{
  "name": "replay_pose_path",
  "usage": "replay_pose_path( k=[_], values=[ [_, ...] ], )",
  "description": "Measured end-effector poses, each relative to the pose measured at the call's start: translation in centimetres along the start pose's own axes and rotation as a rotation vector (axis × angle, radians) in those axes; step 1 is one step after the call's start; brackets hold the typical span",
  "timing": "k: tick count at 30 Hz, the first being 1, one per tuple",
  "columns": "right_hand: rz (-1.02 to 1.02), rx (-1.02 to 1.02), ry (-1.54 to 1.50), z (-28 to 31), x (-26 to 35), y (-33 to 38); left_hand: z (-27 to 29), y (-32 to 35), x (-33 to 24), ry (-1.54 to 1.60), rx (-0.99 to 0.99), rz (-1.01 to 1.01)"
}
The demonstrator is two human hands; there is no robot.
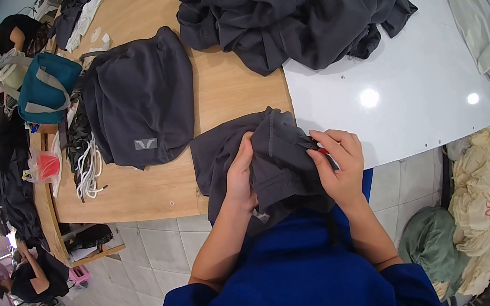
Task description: The recorder uses small clippers to trim loose threads from a pair of dark grey trousers.
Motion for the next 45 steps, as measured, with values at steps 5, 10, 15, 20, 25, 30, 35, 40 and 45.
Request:
replay_pose_path(
  k=[5, 10, 15, 20, 25, 30, 35, 40, 45],
  values=[
    [0.018, -0.009, 0.037, 0.0, 0.2, -0.1, -0.1, 0.3, 0.1, 0.013, 0.021, -0.005],
    [0.028, -0.008, 0.020, 0.2, 0.6, -0.3, -0.1, 0.5, 0.2, -0.056, 0.016, -0.029],
    [0.032, -0.010, 0.014, 0.2, 0.8, -0.2, -0.2, 0.7, 0.2, -0.044, 0.032, -0.035],
    [0.040, -0.021, 0.007, 0.2, 0.8, -0.1, -0.1, 0.7, 0.3, -0.019, 0.051, -0.035],
    [0.035, -0.022, -0.015, 0.2, 0.6, 0.1, -0.1, 0.7, 0.3, -0.040, 0.038, -0.033],
    [-0.064, 0.002, -0.091, 0.6, 0.2, 0.4, -0.2, 0.8, -0.2, -0.074, 0.046, -0.050],
    [-0.207, -0.027, -0.206, 1.5, -1.0, 0.5, 0.9, -0.1, -2.3, -0.094, -0.173, -0.171],
    [-0.403, 0.017, -0.256, 2.7, -2.5, 0.6, 1.1, -0.7, -4.9, -0.543, -0.422, -0.678],
    [-0.579, 0.114, -0.221, 2.3, -5.9, 2.6, -1.1, 0.7, -2.3, -0.981, -0.104, -1.070]
  ],
)
Point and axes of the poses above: each hand's wrist, its own y-axis away from the middle knuckle, its own z-axis out of the back of the hand, x = y × z, the point moved 1 cm from there along -y, towards the middle knuckle, and after that the axes turned 1 degree about -z, right-handed, at the moved point
